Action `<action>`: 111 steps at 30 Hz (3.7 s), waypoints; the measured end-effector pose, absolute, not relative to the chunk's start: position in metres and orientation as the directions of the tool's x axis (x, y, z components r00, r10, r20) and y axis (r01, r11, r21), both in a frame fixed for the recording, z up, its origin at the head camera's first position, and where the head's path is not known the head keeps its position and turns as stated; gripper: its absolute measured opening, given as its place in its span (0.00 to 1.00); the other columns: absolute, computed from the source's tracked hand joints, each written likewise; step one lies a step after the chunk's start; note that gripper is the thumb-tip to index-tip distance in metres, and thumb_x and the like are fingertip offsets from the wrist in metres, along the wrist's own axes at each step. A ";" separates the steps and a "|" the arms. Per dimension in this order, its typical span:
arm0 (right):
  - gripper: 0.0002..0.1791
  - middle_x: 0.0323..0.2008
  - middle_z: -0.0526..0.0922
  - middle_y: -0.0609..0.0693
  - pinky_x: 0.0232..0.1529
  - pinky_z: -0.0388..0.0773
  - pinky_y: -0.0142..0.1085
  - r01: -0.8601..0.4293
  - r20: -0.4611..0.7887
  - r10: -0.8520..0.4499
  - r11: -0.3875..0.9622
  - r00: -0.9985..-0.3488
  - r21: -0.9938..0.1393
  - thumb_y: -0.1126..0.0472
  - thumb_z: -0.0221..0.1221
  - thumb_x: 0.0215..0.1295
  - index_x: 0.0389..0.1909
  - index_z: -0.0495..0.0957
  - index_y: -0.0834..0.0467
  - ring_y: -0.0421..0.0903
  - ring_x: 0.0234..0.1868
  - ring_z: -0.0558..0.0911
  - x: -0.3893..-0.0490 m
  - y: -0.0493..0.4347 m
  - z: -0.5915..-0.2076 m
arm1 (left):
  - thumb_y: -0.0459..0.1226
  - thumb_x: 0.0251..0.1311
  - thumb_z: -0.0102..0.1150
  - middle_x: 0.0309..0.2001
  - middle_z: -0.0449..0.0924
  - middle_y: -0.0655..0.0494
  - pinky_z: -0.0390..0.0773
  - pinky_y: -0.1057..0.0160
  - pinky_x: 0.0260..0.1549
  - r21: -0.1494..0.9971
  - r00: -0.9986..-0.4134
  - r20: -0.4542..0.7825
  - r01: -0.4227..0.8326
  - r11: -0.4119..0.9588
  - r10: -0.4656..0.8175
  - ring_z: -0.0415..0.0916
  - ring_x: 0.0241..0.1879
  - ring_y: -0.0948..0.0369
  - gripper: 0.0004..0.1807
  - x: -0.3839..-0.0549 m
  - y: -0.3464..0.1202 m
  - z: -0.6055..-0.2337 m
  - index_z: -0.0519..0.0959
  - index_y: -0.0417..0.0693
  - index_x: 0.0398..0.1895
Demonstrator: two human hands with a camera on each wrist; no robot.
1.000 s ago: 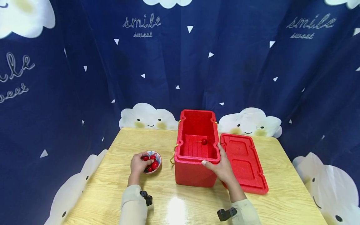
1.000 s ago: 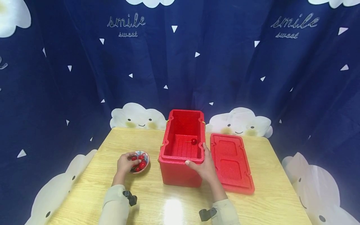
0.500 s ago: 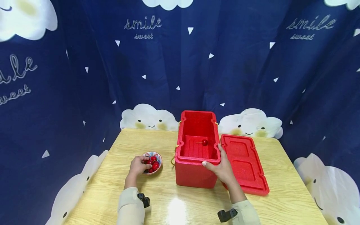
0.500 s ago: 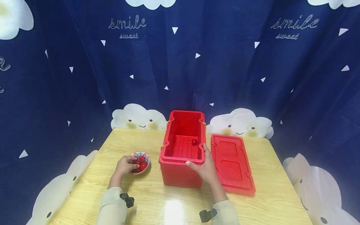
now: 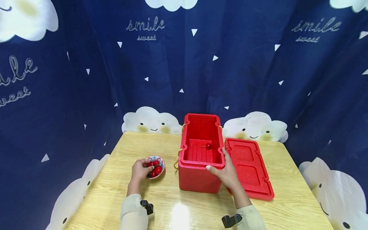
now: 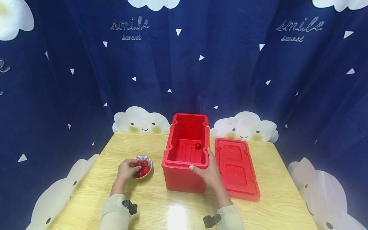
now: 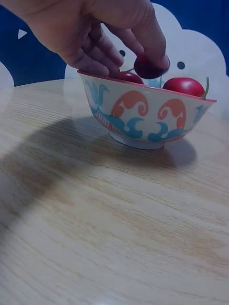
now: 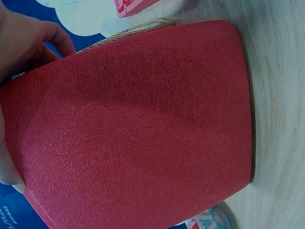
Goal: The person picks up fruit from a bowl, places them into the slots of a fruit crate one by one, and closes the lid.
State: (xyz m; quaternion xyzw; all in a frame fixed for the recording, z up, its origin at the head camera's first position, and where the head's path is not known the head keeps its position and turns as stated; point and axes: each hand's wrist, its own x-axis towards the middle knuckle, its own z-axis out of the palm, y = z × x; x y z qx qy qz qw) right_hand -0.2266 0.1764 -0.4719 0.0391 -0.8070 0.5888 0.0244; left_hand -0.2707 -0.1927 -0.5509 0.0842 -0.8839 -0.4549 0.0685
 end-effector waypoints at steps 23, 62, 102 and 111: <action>0.55 0.65 0.57 0.64 0.52 0.70 0.49 -0.052 0.041 -0.042 0.317 -0.998 -0.947 0.58 0.69 0.49 0.72 0.42 0.59 0.60 0.60 0.63 -0.207 0.165 -0.432 | 0.37 0.45 0.71 0.29 0.80 0.48 0.73 0.64 0.23 0.904 -0.931 0.131 -0.029 0.428 -0.340 0.75 0.27 0.60 0.17 -0.252 -0.187 -0.534 0.80 0.44 0.39; 0.60 0.64 0.58 0.55 0.46 0.75 0.48 -0.076 0.071 -0.028 0.324 -0.997 -0.943 0.48 0.72 0.43 0.72 0.43 0.48 0.57 0.60 0.63 -0.228 0.177 -0.474 | 0.36 0.43 0.73 0.36 0.81 0.51 0.73 0.48 0.39 0.897 -0.917 0.310 0.194 0.397 -0.252 0.76 0.40 0.50 0.18 -0.259 -0.158 -0.511 0.82 0.45 0.40; 0.58 0.64 0.59 0.58 0.51 0.70 0.49 -0.081 0.077 -0.025 0.314 -0.997 -0.946 0.51 0.71 0.46 0.72 0.43 0.49 0.57 0.59 0.65 -0.227 0.174 -0.473 | 0.38 0.45 0.73 0.35 0.81 0.56 0.70 0.48 0.39 0.829 -0.879 0.462 0.380 0.411 -0.119 0.74 0.38 0.58 0.17 -0.295 -0.121 -0.445 0.82 0.46 0.40; 0.58 0.64 0.59 0.60 0.51 0.72 0.48 -0.043 0.034 -0.035 0.303 -0.999 -0.952 0.54 0.71 0.47 0.73 0.42 0.52 0.58 0.60 0.65 -0.222 0.172 -0.460 | 0.38 0.45 0.72 0.36 0.81 0.56 0.70 0.52 0.39 0.827 -0.892 0.447 0.384 0.411 -0.066 0.75 0.39 0.54 0.18 -0.300 -0.118 -0.427 0.82 0.46 0.42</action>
